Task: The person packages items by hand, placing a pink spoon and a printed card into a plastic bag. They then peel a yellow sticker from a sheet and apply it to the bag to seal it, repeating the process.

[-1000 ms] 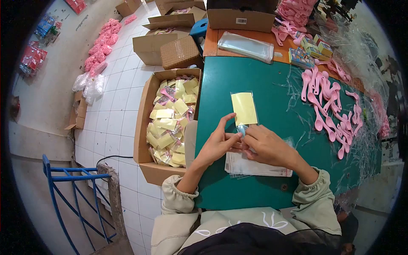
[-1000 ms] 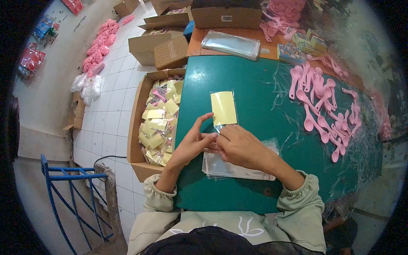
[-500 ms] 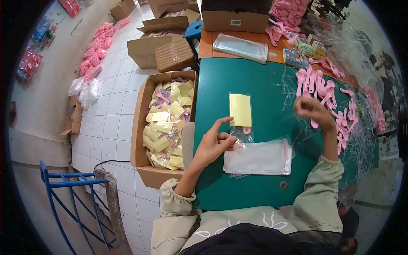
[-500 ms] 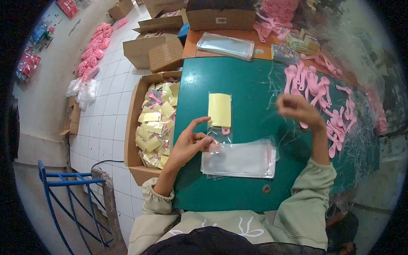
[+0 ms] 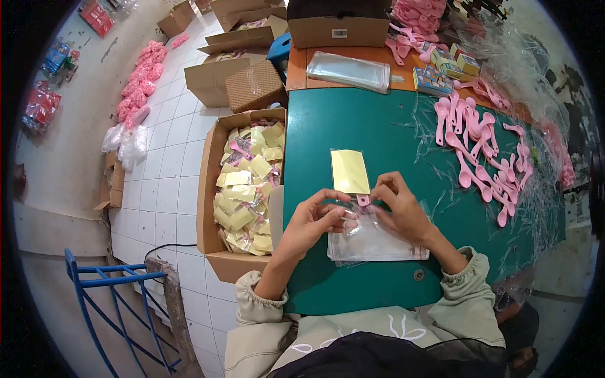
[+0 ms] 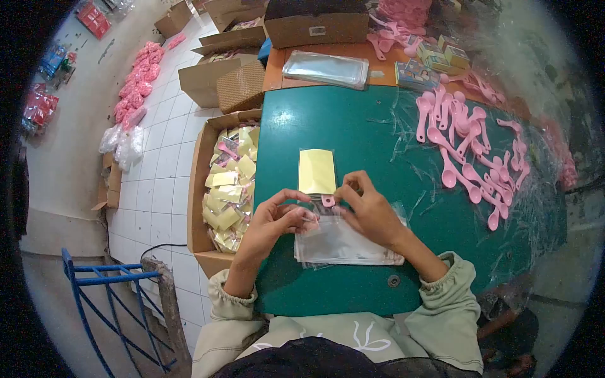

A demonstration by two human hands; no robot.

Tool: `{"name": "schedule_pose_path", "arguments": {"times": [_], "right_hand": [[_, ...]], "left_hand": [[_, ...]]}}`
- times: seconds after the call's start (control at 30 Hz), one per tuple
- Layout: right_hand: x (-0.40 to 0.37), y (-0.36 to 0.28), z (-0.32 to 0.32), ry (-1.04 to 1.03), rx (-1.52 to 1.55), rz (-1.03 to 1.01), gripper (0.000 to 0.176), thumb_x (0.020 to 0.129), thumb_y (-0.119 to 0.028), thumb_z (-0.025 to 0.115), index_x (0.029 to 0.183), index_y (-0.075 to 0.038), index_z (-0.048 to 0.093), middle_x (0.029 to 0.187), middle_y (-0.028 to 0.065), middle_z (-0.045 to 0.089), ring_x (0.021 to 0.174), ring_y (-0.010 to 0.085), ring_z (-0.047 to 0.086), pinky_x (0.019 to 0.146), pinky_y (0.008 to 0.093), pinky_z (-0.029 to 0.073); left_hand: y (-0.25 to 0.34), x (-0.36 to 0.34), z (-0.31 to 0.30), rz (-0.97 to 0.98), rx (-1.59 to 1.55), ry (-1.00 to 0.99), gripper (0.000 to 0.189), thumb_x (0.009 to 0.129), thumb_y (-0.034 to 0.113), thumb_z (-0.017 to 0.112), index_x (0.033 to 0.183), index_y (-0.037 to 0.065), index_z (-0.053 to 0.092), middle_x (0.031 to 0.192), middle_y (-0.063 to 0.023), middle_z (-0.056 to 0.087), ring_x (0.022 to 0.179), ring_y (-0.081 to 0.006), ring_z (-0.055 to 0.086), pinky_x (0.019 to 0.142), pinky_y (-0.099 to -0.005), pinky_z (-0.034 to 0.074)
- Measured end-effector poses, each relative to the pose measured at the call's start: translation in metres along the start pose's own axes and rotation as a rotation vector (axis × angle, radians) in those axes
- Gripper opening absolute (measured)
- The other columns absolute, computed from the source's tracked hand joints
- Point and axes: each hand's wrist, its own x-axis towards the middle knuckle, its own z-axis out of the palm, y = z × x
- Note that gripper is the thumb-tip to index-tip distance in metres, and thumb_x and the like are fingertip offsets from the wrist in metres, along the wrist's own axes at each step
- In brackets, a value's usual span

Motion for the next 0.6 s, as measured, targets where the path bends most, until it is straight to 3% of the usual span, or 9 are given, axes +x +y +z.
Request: {"name": "schedule_pose_path", "arguments": {"times": [0.13, 0.33, 0.5, 0.6], "right_hand": [[0.001, 0.004, -0.006, 0.072, -0.015, -0.135, 0.019, 0.075, 0.0, 0.065, 0.09, -0.004, 0.055, 0.098, 0.012, 0.048, 0.081, 0.0266, 0.058, 0.07, 0.0335, 0.051], [-0.004, 0.009, -0.006, 0.043, 0.063, -0.128, 0.019, 0.074, 0.003, 0.065, 0.089, -0.003, 0.055, 0.098, 0.0116, 0.049, 0.084, 0.0256, 0.059, 0.071, 0.0334, 0.051], [-0.003, -0.003, -0.008, 0.072, 0.249, -0.065, 0.02, 0.072, 0.004, 0.067, 0.088, 0.0, 0.055, 0.103, 0.0137, 0.047, 0.087, 0.0222, 0.059, 0.071, 0.0319, 0.051], [-0.005, 0.004, -0.004, 0.04, 0.154, -0.144, 0.018, 0.072, 0.003, 0.068, 0.085, 0.002, 0.055, 0.107, 0.0148, 0.046, 0.087, 0.0203, 0.059, 0.072, 0.0298, 0.051]], "left_hand": [[-0.002, -0.007, -0.006, -0.008, -0.02, 0.003, 0.024, 0.092, 0.012, 0.054, 0.114, 0.003, 0.048, 0.095, -0.0112, 0.065, 0.084, -0.0148, 0.064, 0.07, -0.0243, 0.052], [0.001, -0.004, 0.002, 0.233, 0.652, 0.052, 0.018, 0.086, 0.003, 0.059, 0.102, 0.002, 0.052, 0.092, -0.0036, 0.061, 0.082, -0.0084, 0.058, 0.061, -0.023, 0.05], [-0.012, 0.002, 0.003, 0.289, 0.632, 0.121, 0.011, 0.084, 0.004, 0.06, 0.095, 0.001, 0.056, 0.091, -0.0033, 0.061, 0.082, -0.0086, 0.058, 0.061, -0.0218, 0.05], [-0.014, 0.002, 0.002, 0.294, 0.584, 0.162, 0.01, 0.084, 0.003, 0.061, 0.093, 0.001, 0.056, 0.089, -0.0041, 0.06, 0.081, -0.0091, 0.058, 0.062, -0.0215, 0.05]]}}
